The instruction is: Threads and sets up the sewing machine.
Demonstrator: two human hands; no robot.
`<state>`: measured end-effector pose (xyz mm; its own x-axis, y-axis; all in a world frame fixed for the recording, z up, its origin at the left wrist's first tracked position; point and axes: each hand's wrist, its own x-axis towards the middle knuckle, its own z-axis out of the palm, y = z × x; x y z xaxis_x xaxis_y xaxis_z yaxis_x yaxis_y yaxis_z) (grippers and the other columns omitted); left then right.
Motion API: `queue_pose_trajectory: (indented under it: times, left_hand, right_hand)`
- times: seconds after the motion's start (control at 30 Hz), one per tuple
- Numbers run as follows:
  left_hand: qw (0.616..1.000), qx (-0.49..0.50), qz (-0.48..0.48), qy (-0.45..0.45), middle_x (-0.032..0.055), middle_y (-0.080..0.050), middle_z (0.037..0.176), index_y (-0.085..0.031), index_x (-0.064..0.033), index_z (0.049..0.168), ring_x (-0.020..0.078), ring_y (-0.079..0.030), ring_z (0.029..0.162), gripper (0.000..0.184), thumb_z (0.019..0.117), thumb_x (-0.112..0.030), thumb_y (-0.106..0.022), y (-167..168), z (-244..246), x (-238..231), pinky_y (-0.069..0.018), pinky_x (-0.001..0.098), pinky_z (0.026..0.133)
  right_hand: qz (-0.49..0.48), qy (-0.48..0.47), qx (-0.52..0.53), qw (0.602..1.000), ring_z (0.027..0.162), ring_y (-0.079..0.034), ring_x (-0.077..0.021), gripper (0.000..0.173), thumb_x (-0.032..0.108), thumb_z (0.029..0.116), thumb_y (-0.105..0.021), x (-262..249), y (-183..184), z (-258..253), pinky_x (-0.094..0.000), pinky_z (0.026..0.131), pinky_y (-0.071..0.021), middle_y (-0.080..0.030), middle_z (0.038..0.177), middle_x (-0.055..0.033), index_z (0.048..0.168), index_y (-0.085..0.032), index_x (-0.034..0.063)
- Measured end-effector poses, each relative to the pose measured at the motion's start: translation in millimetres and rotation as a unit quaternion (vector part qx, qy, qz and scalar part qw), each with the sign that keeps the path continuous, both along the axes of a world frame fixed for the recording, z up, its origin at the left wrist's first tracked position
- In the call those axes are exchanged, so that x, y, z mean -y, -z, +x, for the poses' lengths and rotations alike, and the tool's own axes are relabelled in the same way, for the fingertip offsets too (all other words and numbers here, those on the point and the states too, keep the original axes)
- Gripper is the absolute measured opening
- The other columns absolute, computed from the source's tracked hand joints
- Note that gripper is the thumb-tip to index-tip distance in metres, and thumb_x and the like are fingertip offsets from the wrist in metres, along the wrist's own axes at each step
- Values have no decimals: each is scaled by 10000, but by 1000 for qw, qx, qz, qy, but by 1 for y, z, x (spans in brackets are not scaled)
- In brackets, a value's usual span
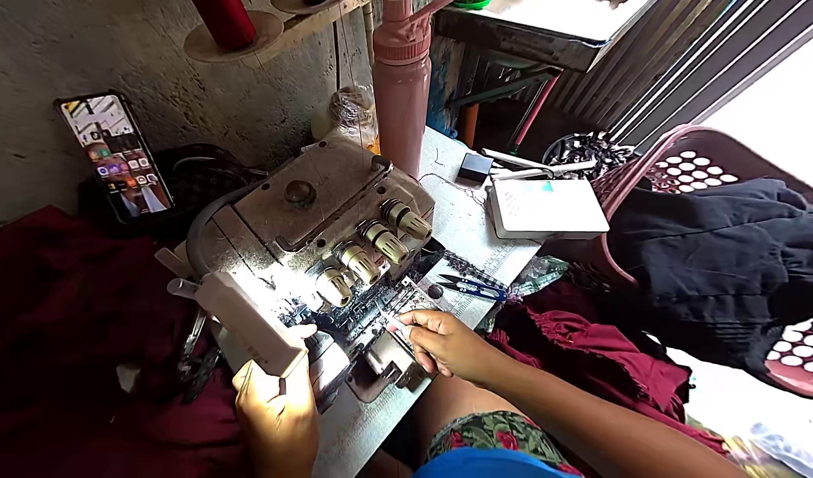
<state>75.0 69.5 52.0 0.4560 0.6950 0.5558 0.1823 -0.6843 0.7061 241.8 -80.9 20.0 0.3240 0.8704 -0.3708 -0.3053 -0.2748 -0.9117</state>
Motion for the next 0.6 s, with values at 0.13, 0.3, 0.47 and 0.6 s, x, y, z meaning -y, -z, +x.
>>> queue_pose_trajectory:
  times: [0.13, 0.3, 0.47, 0.6]
  left_hand:
    - [1000, 8, -13, -2, -64, -685, 845, -698, 13, 908, -93, -550, 828, 246, 948, -99, -483, -1, 0, 1, -397, 155, 829]
    - [1000, 3, -7, 0, -59, -694, 862, -699, 7, 905, -97, -575, 872, 238, 952, -103, -493, -1, 0, 0, -415, 155, 870]
    - [1000, -7, 2, 2, -57, -695, 861, -700, -3, 907, -95, -572, 855, 242, 960, -107, -487, -2, 0, -1, -412, 171, 869]
    - [1000, -2, -2, 4, -55, -696, 870, -696, 0, 900, -86, -572, 877, 233, 953, -105, -494, -1, 0, 0, -402, 184, 892]
  right_hand:
    - [7, 12, -12, 1000, 435, -433, 18, 277, 85, 1069, -432, -5, 3, 1, -141, 421, -358, -498, 591, 84, 1257, -624, 17]
    - [3, 18, -10, 1000, 443, -439, 13, 279, 98, 1075, -433, -6, 5, 1, -143, 428, -366, -505, 603, 82, 1252, -632, 16]
    - [-2, 19, -22, 1000, 441, -433, 11, 275, 96, 1073, -437, -8, 6, -1, -145, 427, -360, -504, 603, 75, 1265, -618, 18]
    - [-5, 11, -25, 1000, 440, -433, 9, 281, 102, 1078, -435, -8, 8, -2, -145, 429, -359, -492, 594, 78, 1270, -625, 24]
